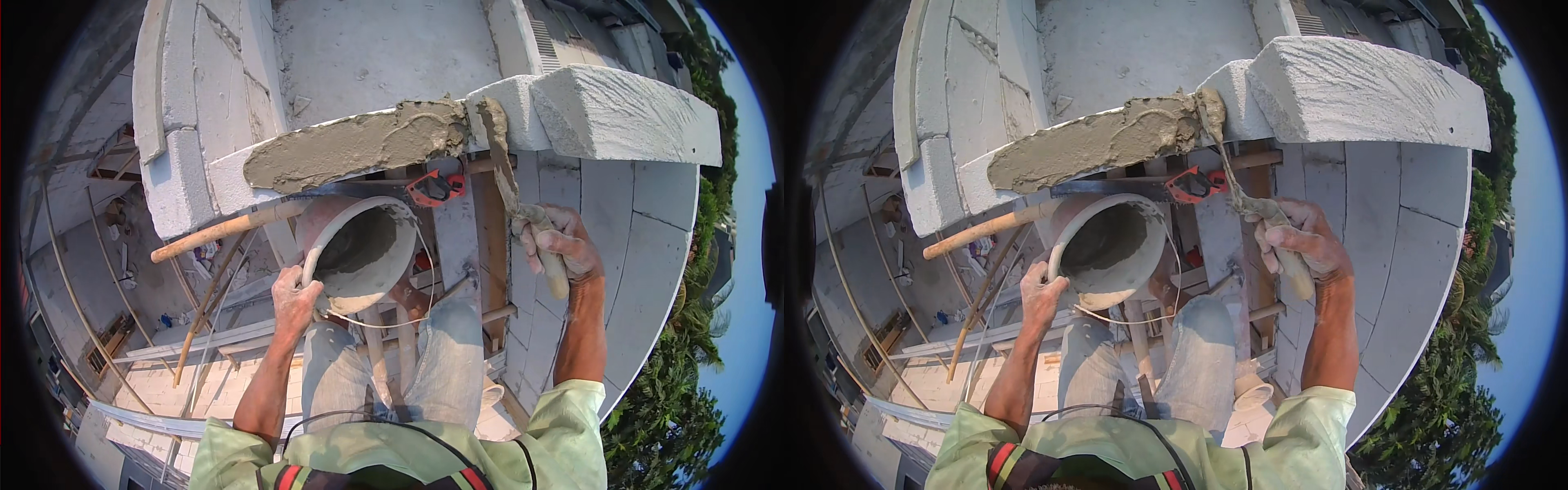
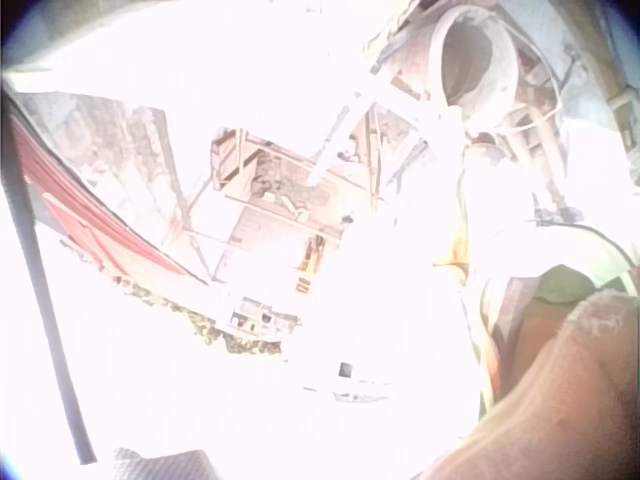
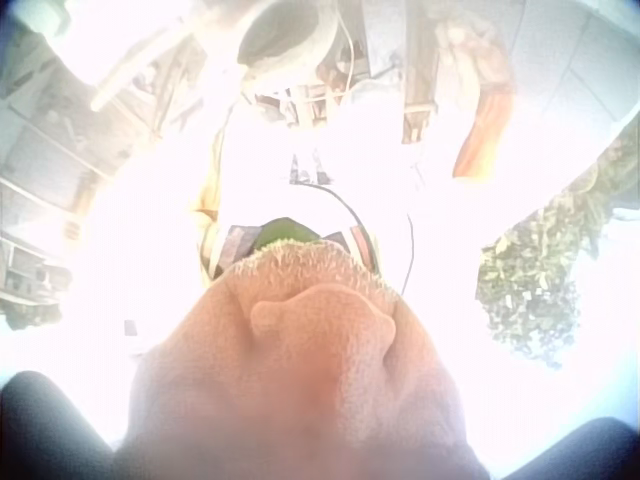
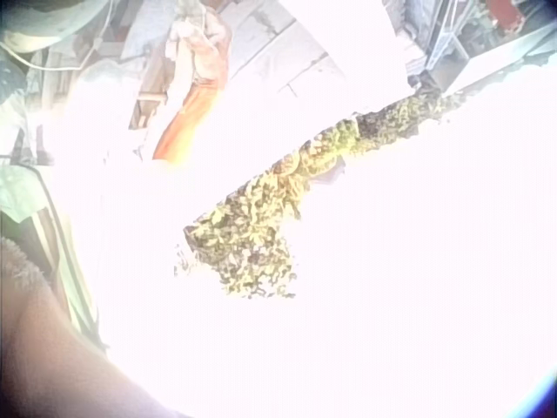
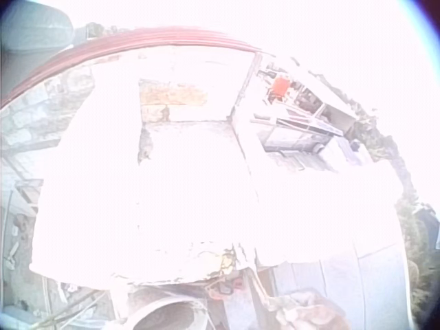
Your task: The person scoops mortar from a bucket and spreads it onto a concrete block structure using a trowel. They then place concrete blocks onto the mortared area and scrape away excess mortar with the trowel.
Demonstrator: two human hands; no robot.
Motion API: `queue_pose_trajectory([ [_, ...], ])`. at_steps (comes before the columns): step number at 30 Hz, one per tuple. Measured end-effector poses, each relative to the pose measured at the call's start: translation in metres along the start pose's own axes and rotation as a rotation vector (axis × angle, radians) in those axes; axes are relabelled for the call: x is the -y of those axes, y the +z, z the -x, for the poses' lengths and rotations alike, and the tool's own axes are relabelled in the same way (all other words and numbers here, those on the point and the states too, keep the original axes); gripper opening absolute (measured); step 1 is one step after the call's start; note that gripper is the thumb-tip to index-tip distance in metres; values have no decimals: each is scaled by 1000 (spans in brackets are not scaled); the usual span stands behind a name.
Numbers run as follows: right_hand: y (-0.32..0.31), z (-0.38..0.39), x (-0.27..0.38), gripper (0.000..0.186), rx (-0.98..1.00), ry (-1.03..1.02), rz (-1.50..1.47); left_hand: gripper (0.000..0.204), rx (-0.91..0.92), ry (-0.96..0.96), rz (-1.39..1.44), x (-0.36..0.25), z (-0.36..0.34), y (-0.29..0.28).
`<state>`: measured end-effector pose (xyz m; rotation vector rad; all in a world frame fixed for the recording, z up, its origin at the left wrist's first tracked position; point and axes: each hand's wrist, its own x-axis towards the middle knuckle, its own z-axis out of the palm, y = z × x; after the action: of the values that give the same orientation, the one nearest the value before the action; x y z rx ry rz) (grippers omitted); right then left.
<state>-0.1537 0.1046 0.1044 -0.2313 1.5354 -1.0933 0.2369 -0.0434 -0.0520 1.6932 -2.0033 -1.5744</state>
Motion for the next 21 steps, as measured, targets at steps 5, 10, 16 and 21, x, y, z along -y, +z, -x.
queue_pose_trajectory([
  [5,-17,14,3,52,64,5,-139,24,-8,31,10,6,1,4],
  [10,-28,46,-16,51,-7,62,-170,24,6,9,-16,7,3,3],
  [16,-2,46,-10,51,-146,81,56,24,-2,-61,6,1,4,5],
  [21,-8,-12,1,51,60,54,152,24,7,-19,-10,2,0,13],
])
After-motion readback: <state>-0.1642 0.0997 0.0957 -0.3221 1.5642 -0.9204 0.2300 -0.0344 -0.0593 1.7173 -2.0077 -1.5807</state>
